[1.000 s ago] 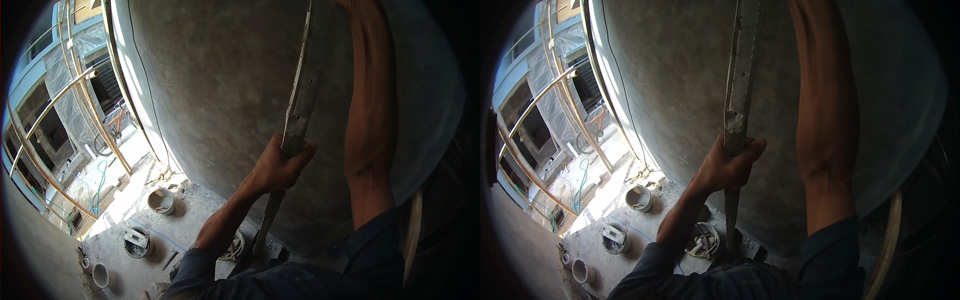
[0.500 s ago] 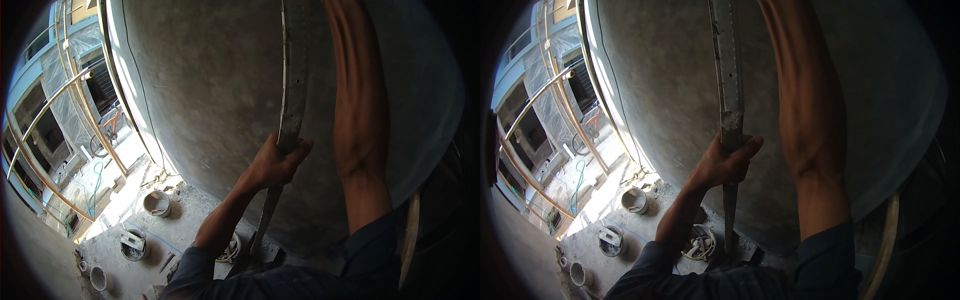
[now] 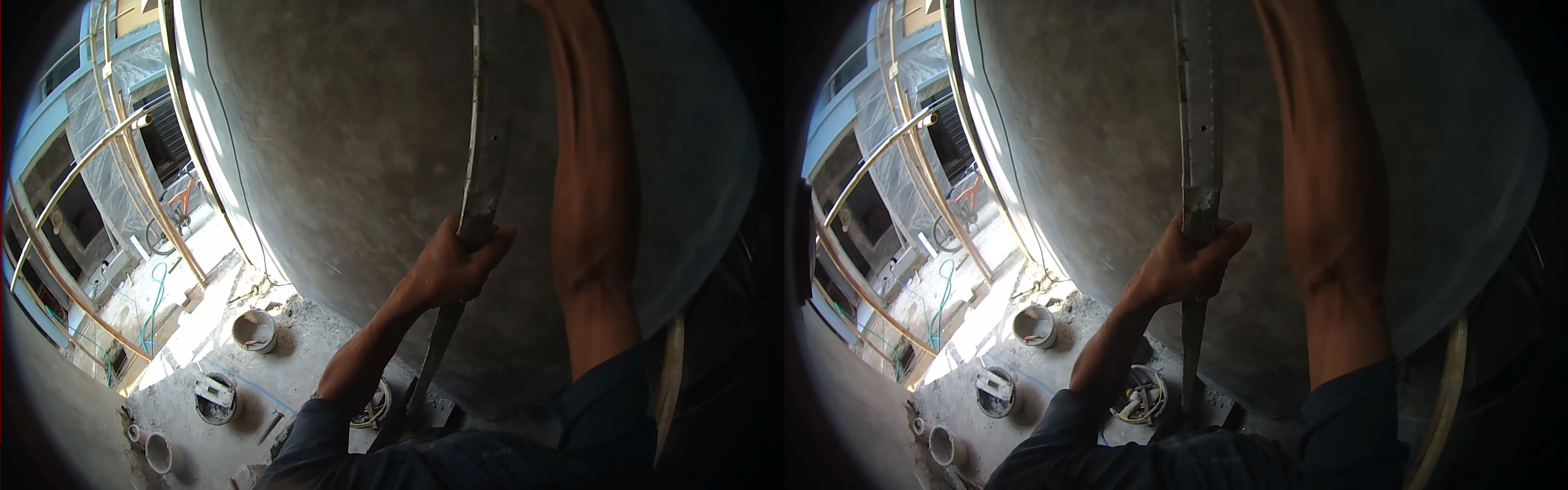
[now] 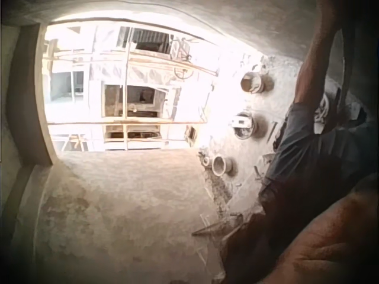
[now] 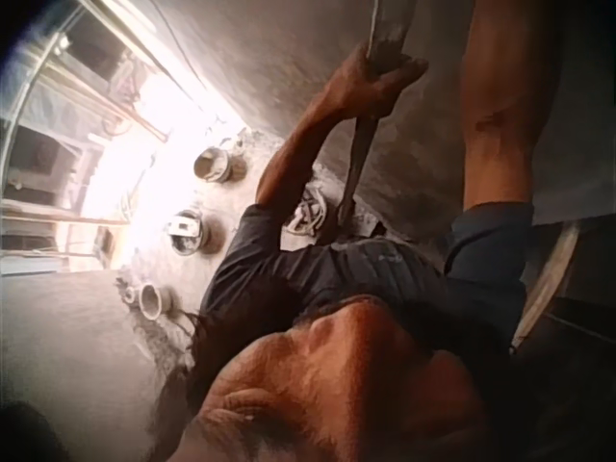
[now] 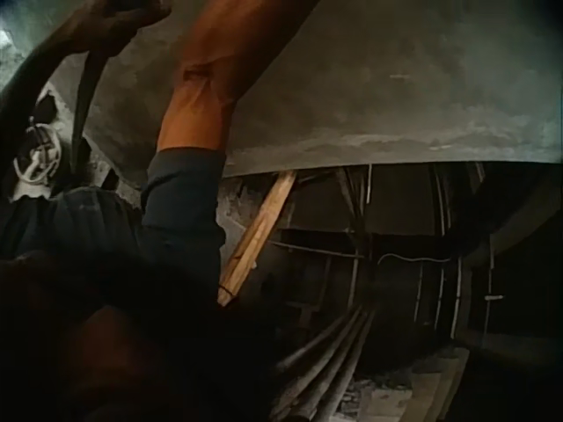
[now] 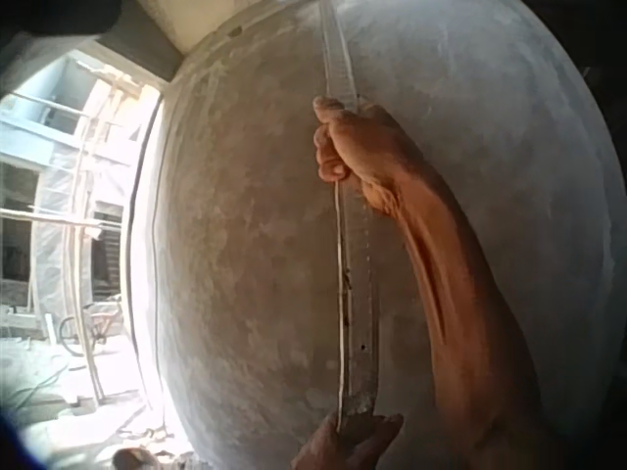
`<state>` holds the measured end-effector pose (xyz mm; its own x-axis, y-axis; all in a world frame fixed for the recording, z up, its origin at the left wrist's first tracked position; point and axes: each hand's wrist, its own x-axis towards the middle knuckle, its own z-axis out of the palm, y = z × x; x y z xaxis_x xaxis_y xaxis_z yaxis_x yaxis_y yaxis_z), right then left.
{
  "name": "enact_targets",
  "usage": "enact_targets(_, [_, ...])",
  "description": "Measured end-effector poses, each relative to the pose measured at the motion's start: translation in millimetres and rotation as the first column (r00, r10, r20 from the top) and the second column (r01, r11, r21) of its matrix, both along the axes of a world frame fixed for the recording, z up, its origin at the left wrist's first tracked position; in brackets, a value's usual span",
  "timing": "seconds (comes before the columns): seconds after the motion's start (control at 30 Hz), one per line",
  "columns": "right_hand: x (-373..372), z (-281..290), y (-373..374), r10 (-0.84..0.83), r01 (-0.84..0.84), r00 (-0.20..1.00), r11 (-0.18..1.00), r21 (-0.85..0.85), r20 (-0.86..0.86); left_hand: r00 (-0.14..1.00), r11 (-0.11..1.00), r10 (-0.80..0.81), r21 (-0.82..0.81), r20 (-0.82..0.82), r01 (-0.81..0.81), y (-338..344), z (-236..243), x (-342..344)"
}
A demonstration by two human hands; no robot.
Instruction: The person uses scissors to cut a metal corner bead and then applies it to a wall corner where mortar has been pre-applied, pressing it into the plaster to secure it.
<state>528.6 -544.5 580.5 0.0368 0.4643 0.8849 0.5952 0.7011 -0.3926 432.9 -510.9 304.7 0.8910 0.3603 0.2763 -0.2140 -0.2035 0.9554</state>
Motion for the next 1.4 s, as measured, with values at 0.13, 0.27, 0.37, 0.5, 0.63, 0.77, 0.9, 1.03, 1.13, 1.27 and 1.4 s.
enact_targets(0.13, [-12, -12, -10, -0.082, 0.086, 0.996, 0.991, 0.1, -0.043, 0.996, 0.996, 0.085, 0.04, 0.004, -0.085, -6, -1, 2])
enact_targets(0.27, [-26, -9, 2, 0.01, -0.01, 1.0, 1.0, 0.021, 0.009, 1.0, 1.0, 0.022, 0.011, 0.006, -0.022, -3, 4, -3])
enact_targets(0.37, [-5, -11, -6, 0.029, -0.024, 0.996, 0.998, 0.06, -0.085, 0.995, 0.994, 0.03, 0.103, 0.097, -0.04, -4, -1, -2])
enact_targets(0.5, [-1, -11, -10, 0.074, -0.068, 0.995, 0.995, 0.076, -0.072, 0.997, 0.999, -0.006, 0.032, 0.083, 0.004, -9, 3, -3])
enact_targets(0.63, [19, -6, -13, 0.17, -0.165, 0.982, 0.984, 0.067, -0.083, 0.994, 0.999, -0.017, 0.046, 0.11, 0.012, -12, 4, -3])
enact_targets(0.77, [-6, -12, -9, -0.026, 0.03, 0.998, 0.997, 0.066, -0.056, 0.979, 0.99, 0.048, 0.123, 0.2, -0.073, -14, -2, 4])
enact_targets(0.9, [-13, -12, 1, 0.119, -0.118, 0.992, 0.993, 0.027, -0.037, 0.983, 0.992, 0.094, 0.072, 0.16, -0.107, -11, -3, 2])
enact_targets(1.03, [3, -11, -10, 0.205, -0.205, 0.977, 0.979, 0.015, -0.057, 0.971, 0.975, 0.105, 0.168, 0.216, -0.143, -12, -3, 4])
enact_targets(1.13, [-8, -15, -8, 0.12, -0.116, 0.989, 0.992, 0.059, -0.082, 0.975, 0.988, 0.058, 0.13, 0.214, -0.087, -11, -3, 3])
enact_targets(1.27, [-3, -21, -10, 0.055, -0.046, 0.996, 0.992, 0.12, -0.072, 0.979, 0.994, 0.039, 0.092, 0.202, -0.059, -12, -1, 3])
enact_targets(1.4, [-14, -18, -11, 0.119, -0.115, 0.99, 0.992, 0.054, -0.081, 0.974, 0.994, 0.036, 0.091, 0.224, -0.058, -10, -4, 6])
